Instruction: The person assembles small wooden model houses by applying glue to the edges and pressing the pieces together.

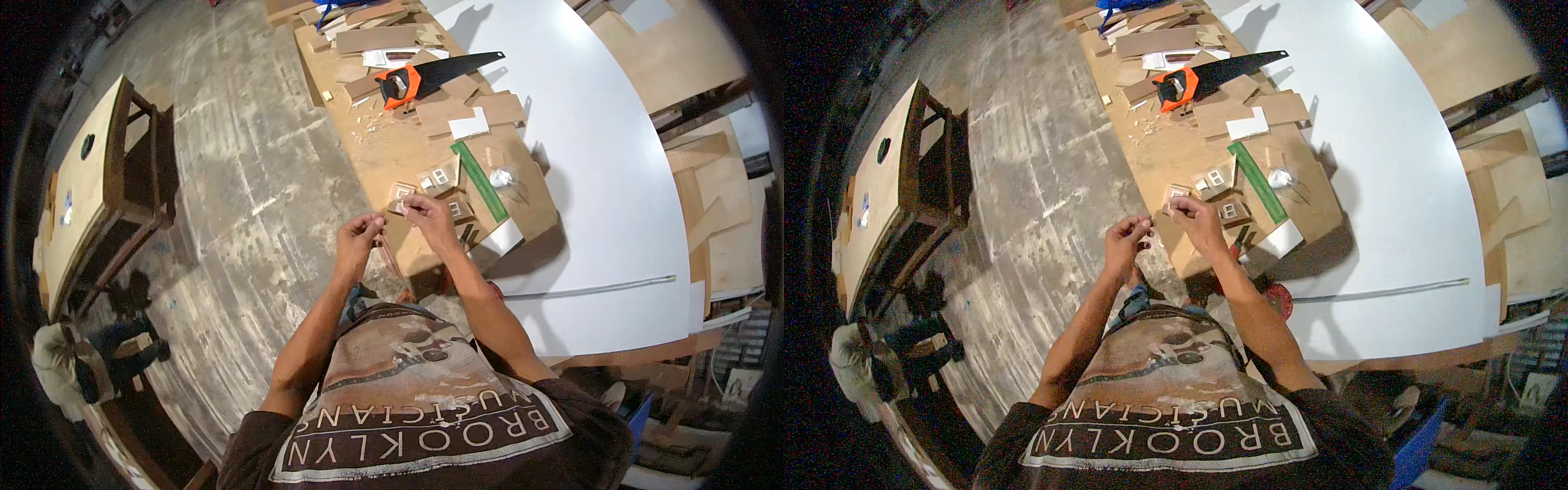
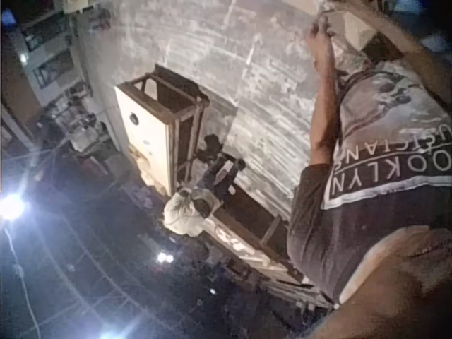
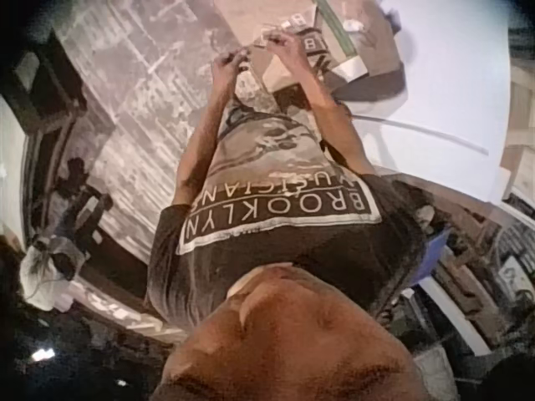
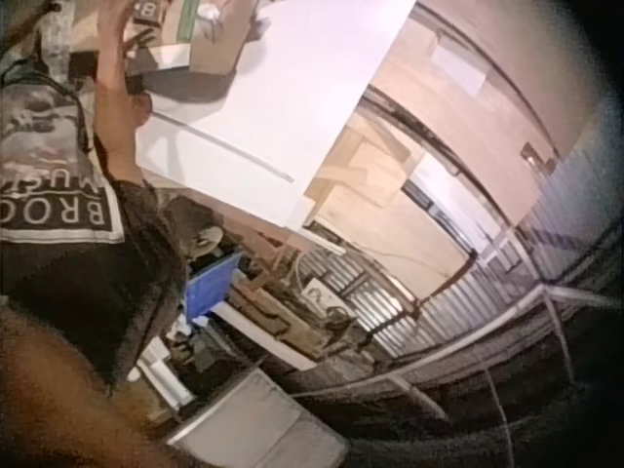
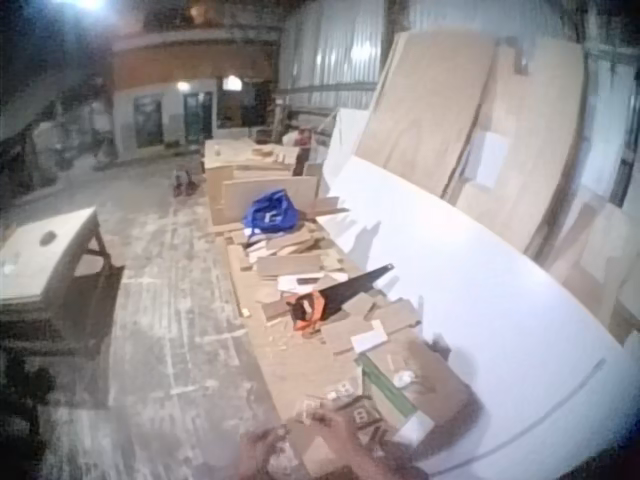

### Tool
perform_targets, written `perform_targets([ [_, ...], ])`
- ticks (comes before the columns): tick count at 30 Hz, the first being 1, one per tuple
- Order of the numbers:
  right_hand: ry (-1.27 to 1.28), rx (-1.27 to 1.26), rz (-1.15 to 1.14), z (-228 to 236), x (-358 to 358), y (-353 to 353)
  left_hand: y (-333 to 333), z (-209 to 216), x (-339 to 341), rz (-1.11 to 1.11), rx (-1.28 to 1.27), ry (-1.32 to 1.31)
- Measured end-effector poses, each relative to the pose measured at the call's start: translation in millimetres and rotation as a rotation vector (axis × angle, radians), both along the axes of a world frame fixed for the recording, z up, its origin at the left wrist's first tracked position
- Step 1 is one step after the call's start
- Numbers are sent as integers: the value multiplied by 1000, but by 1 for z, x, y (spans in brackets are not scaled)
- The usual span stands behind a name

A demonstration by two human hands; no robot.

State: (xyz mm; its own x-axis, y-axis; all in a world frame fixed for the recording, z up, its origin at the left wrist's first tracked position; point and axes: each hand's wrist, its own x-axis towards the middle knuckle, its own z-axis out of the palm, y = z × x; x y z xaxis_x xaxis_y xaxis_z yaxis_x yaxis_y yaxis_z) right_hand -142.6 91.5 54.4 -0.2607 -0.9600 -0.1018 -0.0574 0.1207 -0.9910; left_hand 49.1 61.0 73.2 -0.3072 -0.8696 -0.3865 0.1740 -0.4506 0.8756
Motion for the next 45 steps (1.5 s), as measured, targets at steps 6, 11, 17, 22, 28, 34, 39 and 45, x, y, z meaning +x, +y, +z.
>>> perform_targets([
  [6, -275, 14, -75, 27, 2, 46, 13, 26, -26, -103, 67, 157],
  [11, -343, -58, -104, 25, -11, 79, 39, 41, -43, -187, 99, 126],
  [17, -198, -135, -76, 36, -22, 112, 72, 36, -56, -255, 186, 131],
  [22, 1, -150, -29, 50, -36, 131, 88, 41, -64, -344, 251, 229],
  [28, -142, -115, 75, 60, -49, 142, 99, 36, -73, -388, 266, 306],
  [34, -51, -155, 57, 64, -63, 146, 103, 40, -84, -394, 262, 326],
  [39, -143, -154, 70, 57, -70, 146, 104, 37, -91, -387, 358, 389],
  [45, -174, -170, 72, 46, -73, 144, 104, 33, -94, -366, 403, 411],
])
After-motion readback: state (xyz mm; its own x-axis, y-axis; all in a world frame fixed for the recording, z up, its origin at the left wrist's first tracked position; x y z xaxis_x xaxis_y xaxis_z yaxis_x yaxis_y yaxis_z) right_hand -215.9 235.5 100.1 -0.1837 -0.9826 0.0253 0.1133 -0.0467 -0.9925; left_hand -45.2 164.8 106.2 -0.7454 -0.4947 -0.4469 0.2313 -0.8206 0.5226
